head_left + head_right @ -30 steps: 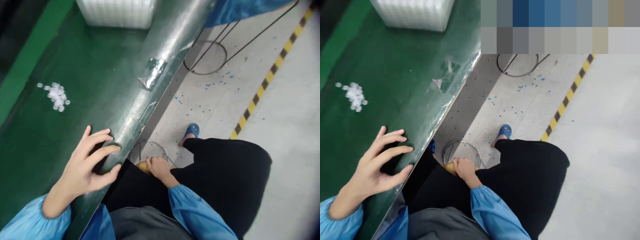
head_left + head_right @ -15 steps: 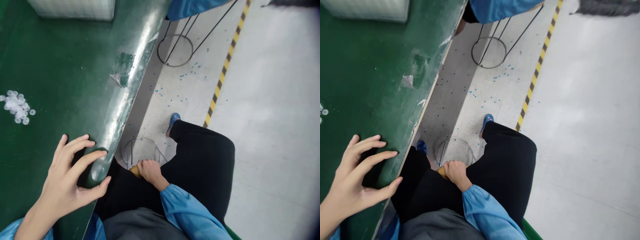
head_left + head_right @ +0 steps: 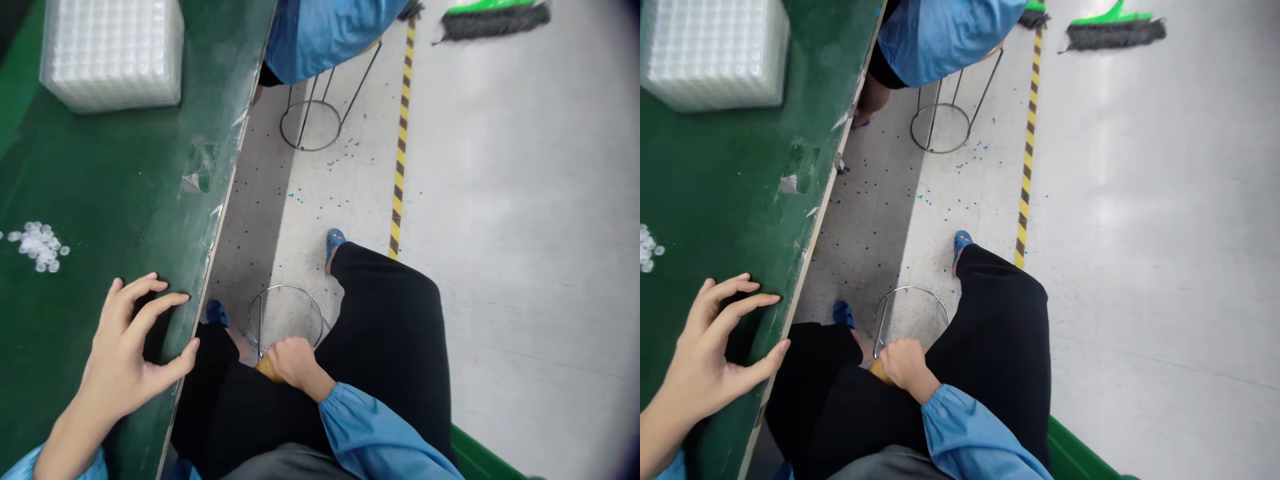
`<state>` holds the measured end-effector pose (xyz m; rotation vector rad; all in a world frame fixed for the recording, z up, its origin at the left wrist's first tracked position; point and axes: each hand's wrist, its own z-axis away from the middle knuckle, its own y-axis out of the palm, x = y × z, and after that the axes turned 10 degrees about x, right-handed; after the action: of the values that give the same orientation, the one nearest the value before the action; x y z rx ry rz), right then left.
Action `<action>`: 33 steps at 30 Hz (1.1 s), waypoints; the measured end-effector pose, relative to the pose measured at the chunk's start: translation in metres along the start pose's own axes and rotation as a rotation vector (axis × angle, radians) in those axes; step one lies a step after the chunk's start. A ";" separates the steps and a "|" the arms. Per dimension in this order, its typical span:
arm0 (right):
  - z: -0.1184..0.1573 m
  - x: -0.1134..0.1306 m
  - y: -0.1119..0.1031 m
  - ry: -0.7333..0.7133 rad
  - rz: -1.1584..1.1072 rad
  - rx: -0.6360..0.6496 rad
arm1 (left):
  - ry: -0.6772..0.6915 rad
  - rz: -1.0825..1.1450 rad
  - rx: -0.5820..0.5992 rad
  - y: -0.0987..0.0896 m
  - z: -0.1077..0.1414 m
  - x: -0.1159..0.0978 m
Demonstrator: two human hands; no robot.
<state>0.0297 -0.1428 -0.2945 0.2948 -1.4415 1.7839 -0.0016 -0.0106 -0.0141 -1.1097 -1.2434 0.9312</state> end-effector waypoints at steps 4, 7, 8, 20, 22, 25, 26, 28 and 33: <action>0.002 0.012 0.001 0.015 -0.009 -0.056 | 0.015 -0.028 0.009 -0.005 0.002 0.001; 0.001 0.017 0.000 0.017 -0.030 -0.094 | -0.012 -0.028 0.021 -0.005 0.003 -0.008; 0.000 0.018 0.000 0.023 -0.042 -0.102 | -0.035 -0.029 0.036 -0.003 0.004 -0.013; -0.019 0.011 0.048 -0.094 0.094 -0.257 | -0.194 -0.106 0.128 0.017 0.024 -0.036; -0.028 0.005 0.059 -0.125 0.126 -0.326 | -0.213 -0.085 0.139 0.015 0.024 -0.032; -0.027 0.005 0.065 -0.055 0.161 -0.291 | -0.196 -0.078 0.116 0.016 0.027 -0.034; -0.026 0.007 0.064 -0.039 0.138 -0.252 | -0.184 -0.083 0.099 0.017 0.028 -0.034; -0.025 0.012 0.058 0.029 0.116 -0.242 | -0.164 -0.096 0.065 0.021 0.030 -0.033; -0.036 0.026 0.053 0.114 0.071 -0.287 | -0.125 -0.148 -0.007 0.027 0.029 -0.027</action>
<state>-0.0137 -0.1008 -0.3274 -0.0068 -1.6164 1.5943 -0.0328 -0.0263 -0.0472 -0.9622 -1.4126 0.8945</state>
